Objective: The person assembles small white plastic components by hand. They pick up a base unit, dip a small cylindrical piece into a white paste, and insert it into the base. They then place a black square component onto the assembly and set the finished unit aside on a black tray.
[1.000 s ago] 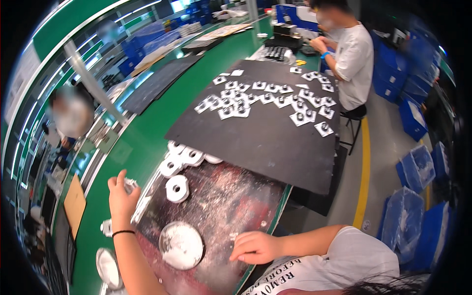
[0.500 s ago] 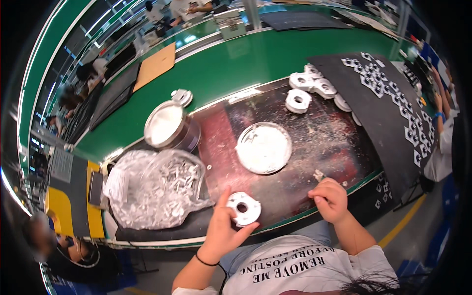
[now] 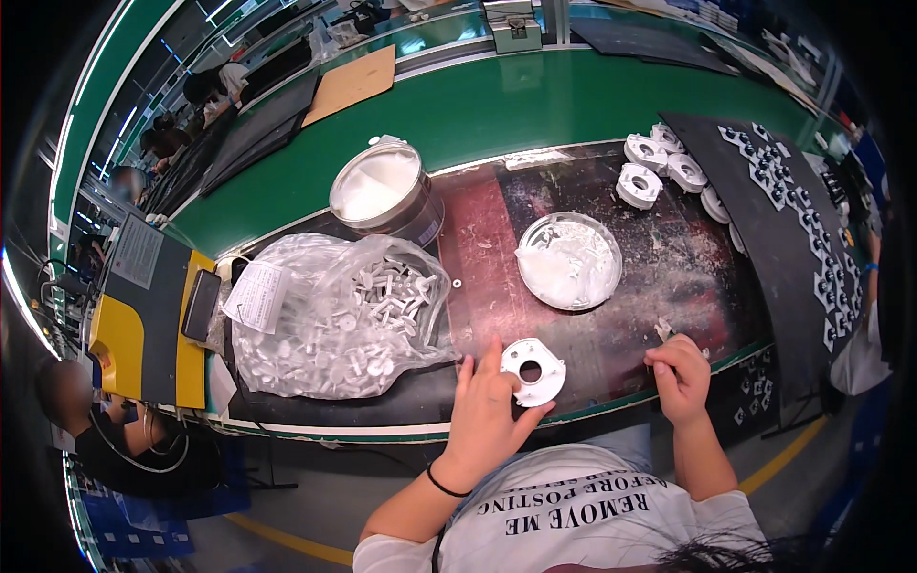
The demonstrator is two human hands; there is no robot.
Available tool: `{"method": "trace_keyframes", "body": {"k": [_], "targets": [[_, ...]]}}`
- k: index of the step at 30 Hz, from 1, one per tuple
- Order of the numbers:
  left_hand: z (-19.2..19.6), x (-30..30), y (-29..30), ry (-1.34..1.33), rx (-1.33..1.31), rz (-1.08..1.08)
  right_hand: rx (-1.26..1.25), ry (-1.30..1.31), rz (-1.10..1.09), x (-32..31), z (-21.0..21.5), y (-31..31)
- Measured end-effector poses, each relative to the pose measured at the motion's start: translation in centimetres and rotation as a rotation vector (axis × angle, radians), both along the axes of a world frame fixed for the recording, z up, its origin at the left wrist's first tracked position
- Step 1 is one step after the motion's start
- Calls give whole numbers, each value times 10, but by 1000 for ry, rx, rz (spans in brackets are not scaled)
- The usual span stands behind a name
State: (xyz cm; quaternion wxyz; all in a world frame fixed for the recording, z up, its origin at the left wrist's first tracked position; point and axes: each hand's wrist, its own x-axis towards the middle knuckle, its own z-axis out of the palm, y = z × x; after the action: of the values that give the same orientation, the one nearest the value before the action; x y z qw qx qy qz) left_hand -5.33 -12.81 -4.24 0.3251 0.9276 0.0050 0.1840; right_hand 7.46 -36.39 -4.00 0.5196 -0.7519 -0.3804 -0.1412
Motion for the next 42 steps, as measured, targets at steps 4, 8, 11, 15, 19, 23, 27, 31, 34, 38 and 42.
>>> {"method": "trace_keyframes", "body": {"k": [4,8,11,15,19,23,27,31,34,38,42], "targets": [[6,4,-7,30,41,18,17,2,9,0,-1,2],[23,-5,13,-68,-35,152,41,10,1,3,-1,-4],[35,3,53,-145,133,321,16,17,26,3,0,-5],[40,29,85,-129,285,359,13,49,33,3,2,-4],[35,29,74,-227,268,295,-146,44,-28,21,17,-3],[24,34,56,-229,178,143,-334,-152,-228,82,40,9],[19,27,62,-236,182,189,-362,-224,-207,106,52,15],[13,17,70,-204,59,211,-482,-159,-35,57,84,-10],[17,14,69,-199,85,151,-598,-145,-124,48,105,-54],[20,23,61,-232,131,20,-736,-66,-583,65,132,-137],[16,15,66,-275,106,37,-533,92,-997,74,139,-208]]}}
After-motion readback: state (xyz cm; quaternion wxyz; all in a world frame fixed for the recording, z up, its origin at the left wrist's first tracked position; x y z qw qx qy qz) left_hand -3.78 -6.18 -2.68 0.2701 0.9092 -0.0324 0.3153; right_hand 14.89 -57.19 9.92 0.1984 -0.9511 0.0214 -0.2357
